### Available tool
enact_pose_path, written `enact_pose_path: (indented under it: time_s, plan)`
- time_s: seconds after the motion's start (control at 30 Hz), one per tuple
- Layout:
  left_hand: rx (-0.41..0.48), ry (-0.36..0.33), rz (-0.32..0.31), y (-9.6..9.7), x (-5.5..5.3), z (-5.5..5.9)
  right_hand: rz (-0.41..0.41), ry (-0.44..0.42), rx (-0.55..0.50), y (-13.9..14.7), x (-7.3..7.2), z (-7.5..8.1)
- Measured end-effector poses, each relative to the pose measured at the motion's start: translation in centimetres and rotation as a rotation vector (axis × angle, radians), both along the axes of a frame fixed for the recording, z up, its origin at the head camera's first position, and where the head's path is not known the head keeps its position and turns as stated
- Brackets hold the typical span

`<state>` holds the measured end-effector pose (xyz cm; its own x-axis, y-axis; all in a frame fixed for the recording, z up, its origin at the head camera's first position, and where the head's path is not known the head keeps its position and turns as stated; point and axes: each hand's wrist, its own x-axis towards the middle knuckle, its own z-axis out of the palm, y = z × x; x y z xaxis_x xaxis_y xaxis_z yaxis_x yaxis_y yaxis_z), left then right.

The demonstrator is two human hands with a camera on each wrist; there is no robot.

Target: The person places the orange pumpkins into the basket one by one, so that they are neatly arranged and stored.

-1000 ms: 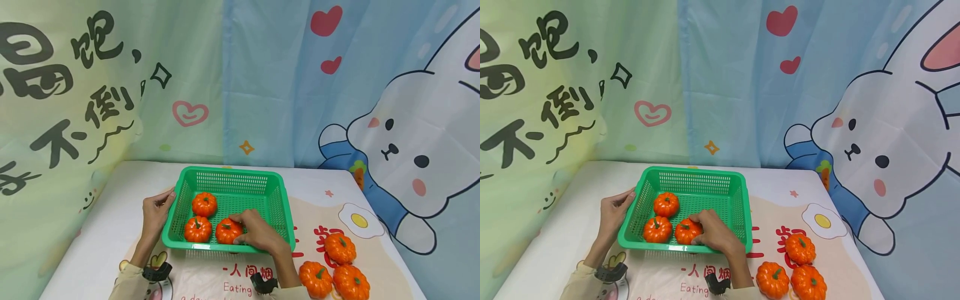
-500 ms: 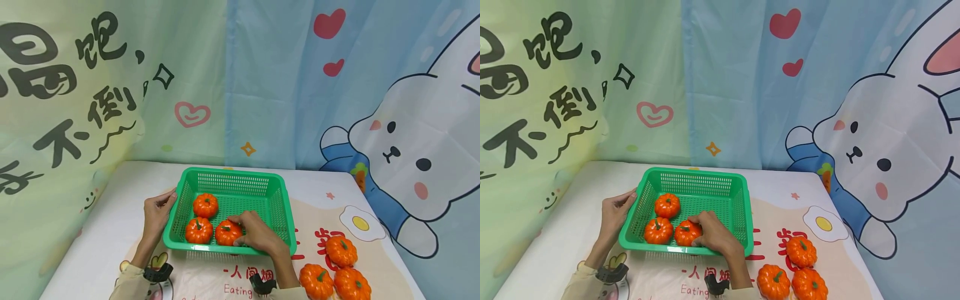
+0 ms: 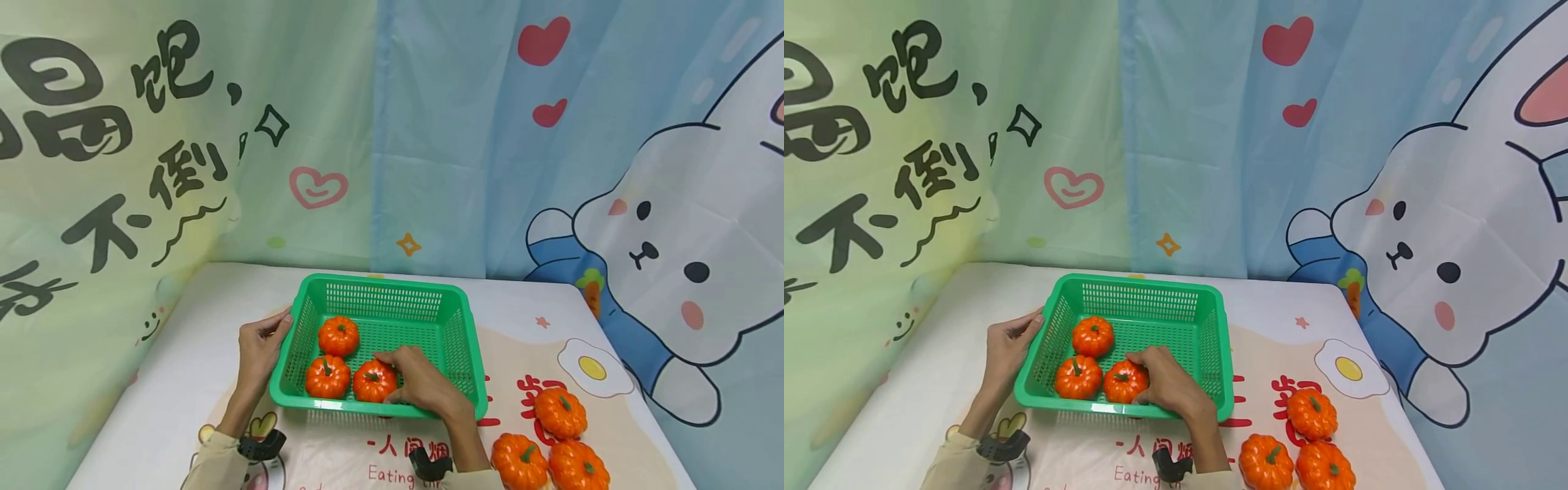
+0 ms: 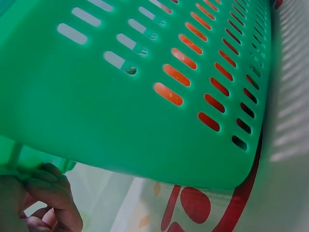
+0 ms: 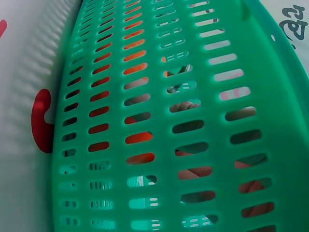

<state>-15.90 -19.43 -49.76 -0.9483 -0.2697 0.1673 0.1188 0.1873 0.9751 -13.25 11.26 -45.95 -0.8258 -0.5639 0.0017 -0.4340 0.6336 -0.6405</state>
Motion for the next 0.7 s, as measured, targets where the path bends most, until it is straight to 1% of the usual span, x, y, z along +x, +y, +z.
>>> enact_pose_path:
  time_s: [0.13, 0.3, 0.43, 0.57, 0.63, 0.7]
  plan:
    - [-0.011, 0.005, -0.002, 0.0, 0.0, -0.1, -0.003, -0.003, 0.003, 0.1, 0.0, -0.1]
    - [-0.004, 0.004, 0.0, -0.1, 0.1, 0.0, -0.003, 0.0, 0.002, 0.3, 0.0, -0.2]
    - [-0.004, 0.005, -0.003, -0.1, 0.2, 0.0, -0.03, -0.026, 0.001, 0.4, 0.1, -0.1]
    - [-0.015, 0.006, 0.004, -0.1, 0.3, 0.1, -0.075, -0.073, -0.006, 0.7, 0.7, 0.4]
    - [-0.009, 0.008, 0.003, 0.0, 0.2, 0.1, -0.098, -0.099, -0.031, 1.0, 1.1, 0.8]
    - [-0.002, 0.007, 0.002, 0.2, 0.2, 0.2, -0.109, -0.107, -0.061, 1.4, 1.4, 1.3]
